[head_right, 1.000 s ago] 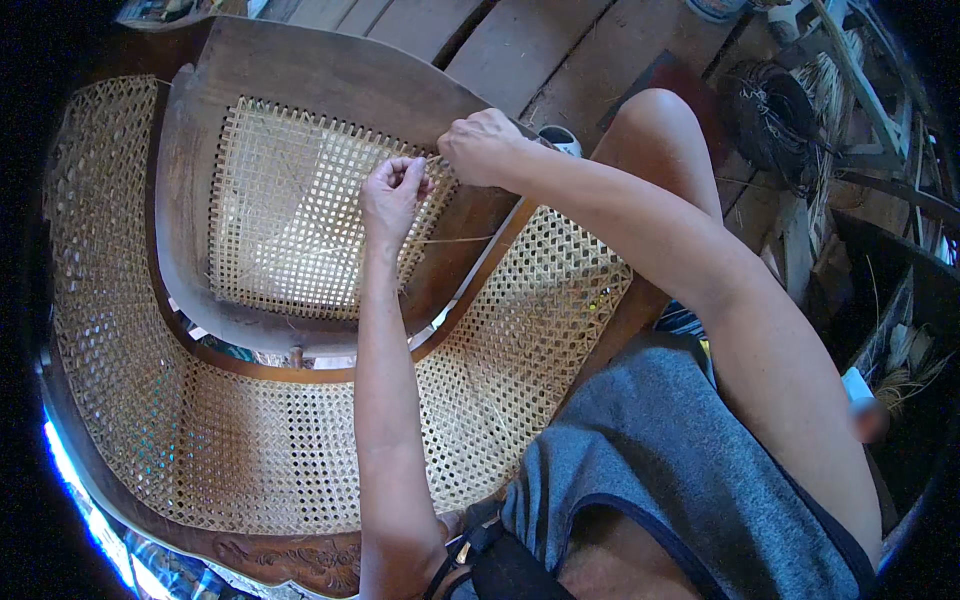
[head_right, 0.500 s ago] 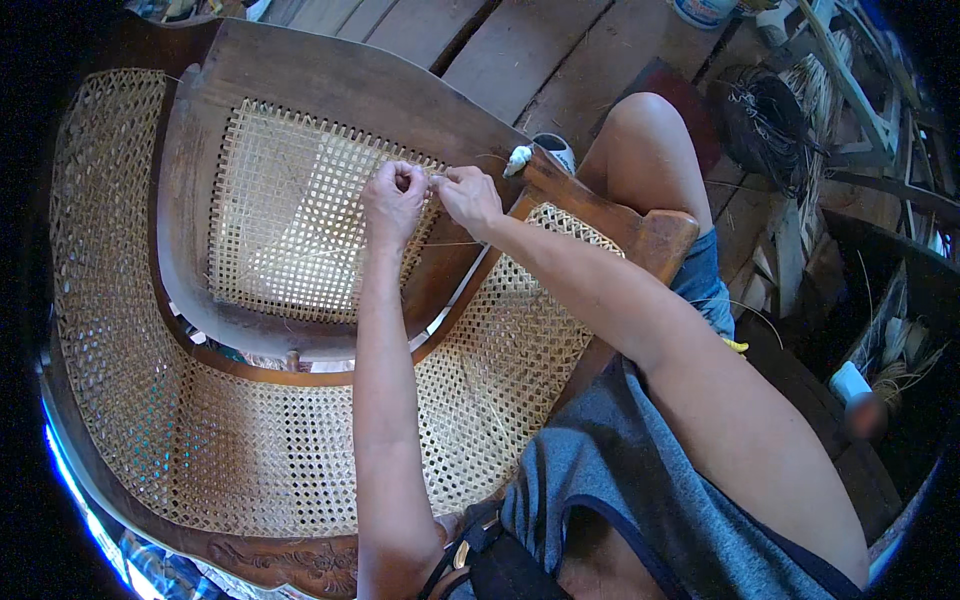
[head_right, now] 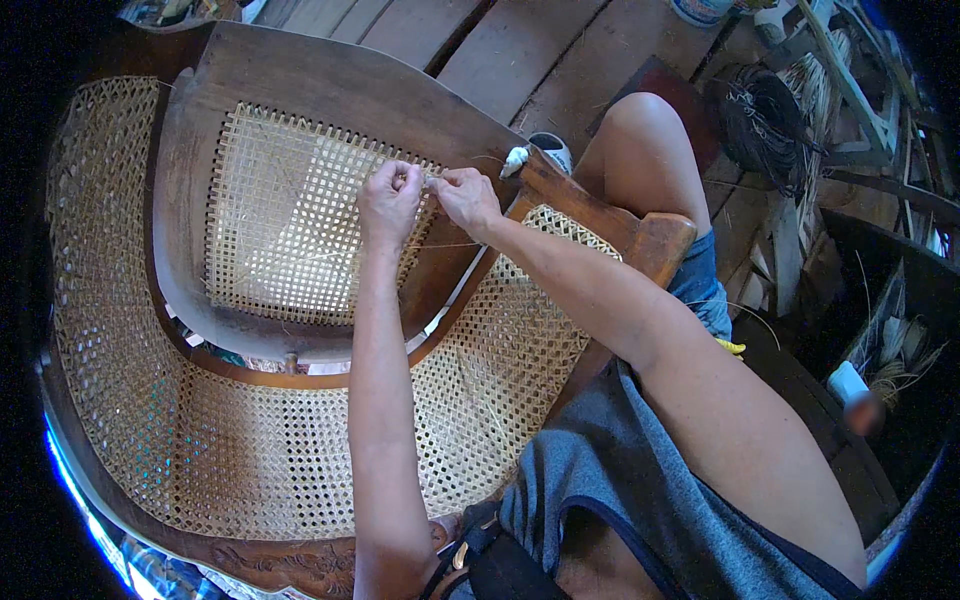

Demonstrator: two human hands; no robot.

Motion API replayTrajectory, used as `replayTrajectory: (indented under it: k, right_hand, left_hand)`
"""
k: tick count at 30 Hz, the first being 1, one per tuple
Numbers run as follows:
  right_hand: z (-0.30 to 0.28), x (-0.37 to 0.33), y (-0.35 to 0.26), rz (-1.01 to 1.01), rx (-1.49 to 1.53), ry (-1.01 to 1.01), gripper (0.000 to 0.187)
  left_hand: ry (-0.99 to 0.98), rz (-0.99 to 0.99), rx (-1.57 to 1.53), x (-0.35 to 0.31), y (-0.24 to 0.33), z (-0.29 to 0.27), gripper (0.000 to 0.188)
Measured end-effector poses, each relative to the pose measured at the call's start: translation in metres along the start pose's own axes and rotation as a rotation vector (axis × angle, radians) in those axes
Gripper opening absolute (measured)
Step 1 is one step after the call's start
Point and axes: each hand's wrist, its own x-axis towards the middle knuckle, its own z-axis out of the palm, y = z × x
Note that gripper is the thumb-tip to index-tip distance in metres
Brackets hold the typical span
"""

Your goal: Weaving the seat of a wooden chair with rattan strips using pliers and a weaving tool.

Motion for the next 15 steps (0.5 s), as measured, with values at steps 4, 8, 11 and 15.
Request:
replayTrajectory:
  k: [4,8,11,15]
  right_hand:
    - [-0.002,0.006,0.007,-0.024,-0.023,-0.018,0.039]
    - [-0.003,-0.003,-0.003,0.019,0.036,-0.037,0.039]
    - [-0.009,0.001,-0.002,-0.002,0.018,-0.031,0.036]
    - [-0.024,-0.005,-0.014,-0.078,-0.435,-0.051,0.028]
  left_hand:
    - [0.085,0.033,0.019,-0.013,-0.008,0.013,0.014]
    - [0.155,0.043,-0.064,-0.014,-0.008,0.016,0.015]
    - [0.149,0.056,0.087,-0.007,0.004,0.025,0.013]
    - [0.152,0.064,0.164,-0.015,-0.005,0.014,0.008]
